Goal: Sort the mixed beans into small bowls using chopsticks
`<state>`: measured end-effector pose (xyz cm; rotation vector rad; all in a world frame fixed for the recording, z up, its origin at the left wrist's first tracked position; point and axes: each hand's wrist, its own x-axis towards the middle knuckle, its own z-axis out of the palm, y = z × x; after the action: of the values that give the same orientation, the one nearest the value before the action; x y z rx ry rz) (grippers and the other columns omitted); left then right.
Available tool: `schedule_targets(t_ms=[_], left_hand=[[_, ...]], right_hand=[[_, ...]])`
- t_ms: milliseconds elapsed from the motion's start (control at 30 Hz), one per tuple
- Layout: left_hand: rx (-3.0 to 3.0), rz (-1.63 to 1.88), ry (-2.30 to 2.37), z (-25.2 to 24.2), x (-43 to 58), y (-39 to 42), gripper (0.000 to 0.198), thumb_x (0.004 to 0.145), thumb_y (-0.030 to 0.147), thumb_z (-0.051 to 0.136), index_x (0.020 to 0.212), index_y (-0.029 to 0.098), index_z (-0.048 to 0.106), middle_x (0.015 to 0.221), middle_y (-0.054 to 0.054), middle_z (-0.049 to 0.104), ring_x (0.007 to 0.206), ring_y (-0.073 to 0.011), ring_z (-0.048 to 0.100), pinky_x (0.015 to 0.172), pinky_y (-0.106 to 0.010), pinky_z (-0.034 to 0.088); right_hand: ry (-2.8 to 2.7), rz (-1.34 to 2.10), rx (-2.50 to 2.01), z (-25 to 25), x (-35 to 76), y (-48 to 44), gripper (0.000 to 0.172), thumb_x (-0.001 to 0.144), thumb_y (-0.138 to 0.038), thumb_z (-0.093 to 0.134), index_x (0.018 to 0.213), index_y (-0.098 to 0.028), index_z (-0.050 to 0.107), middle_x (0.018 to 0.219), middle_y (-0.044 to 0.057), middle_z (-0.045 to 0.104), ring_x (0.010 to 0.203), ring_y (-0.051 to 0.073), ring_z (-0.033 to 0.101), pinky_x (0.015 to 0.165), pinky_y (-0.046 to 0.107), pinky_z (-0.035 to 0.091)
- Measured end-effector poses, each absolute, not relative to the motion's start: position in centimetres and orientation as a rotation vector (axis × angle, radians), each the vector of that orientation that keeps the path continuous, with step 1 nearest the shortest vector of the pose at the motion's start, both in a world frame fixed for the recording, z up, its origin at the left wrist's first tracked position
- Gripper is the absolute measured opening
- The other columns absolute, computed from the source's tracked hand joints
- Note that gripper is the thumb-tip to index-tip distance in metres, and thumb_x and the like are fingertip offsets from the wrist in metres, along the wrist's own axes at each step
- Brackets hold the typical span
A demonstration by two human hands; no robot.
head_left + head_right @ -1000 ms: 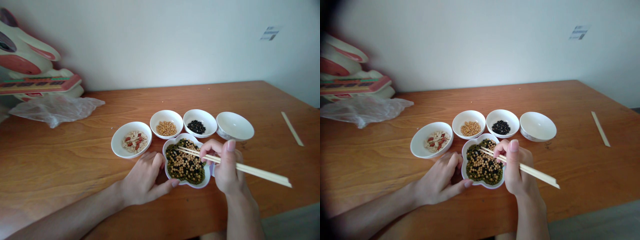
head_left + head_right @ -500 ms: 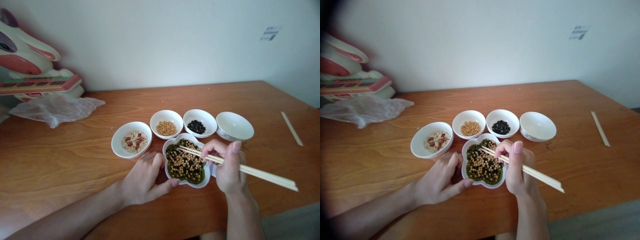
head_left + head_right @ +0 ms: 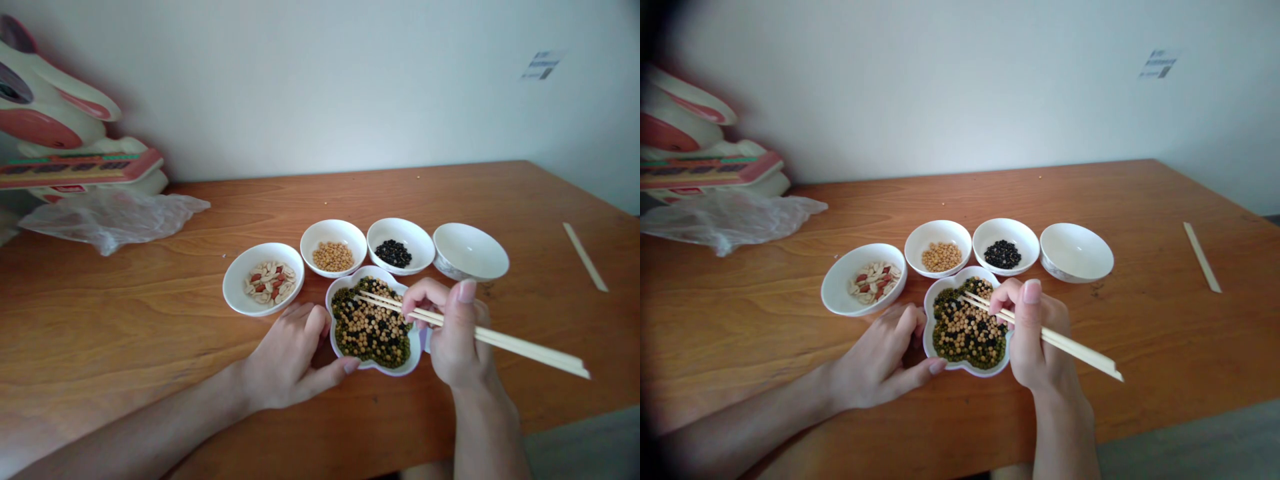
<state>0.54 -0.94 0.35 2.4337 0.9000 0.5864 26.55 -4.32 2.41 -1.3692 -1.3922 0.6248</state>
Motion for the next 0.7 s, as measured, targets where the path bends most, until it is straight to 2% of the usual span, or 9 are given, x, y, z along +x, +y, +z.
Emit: schedule_targets(t_ms=[233, 700], left_hand=[[2.427, 0.601, 0.901, 0.29, 0.48, -0.91, 0.035, 0.101, 0.054, 0.066, 0.099, 0.023, 0.050, 0.085, -0.003, 0.065, 0.071, -0.0211, 0.061, 0.065, -0.036, 0.050], [2.442, 0.587, 0.899, 0.15, 0.48, -0.95, 0.035, 0.102, 0.054, 0.065, 0.101, 0.023, 0.050, 0.088, -0.004, 0.067, 0.074, -0.0218, 0.063, 0.066, -0.036, 0.050]], right_hand=[[-1.352, 0.612, -1.418, 3.23, 25.70, -4.66, 0.083, 0.110, -0.073, 0.016, 0.068, -0.022, 0.066, 0.060, 0.003, 0.061, 0.059, 0.017, 0.054, 0.056, 0.033, 0.037], [-1.404, 0.547, -1.378, 2.81, 26.09, -4.30, 0.086, 0.110, -0.073, 0.018, 0.062, -0.022, 0.067, 0.054, 0.003, 0.058, 0.051, 0.016, 0.055, 0.049, 0.032, 0.039]])
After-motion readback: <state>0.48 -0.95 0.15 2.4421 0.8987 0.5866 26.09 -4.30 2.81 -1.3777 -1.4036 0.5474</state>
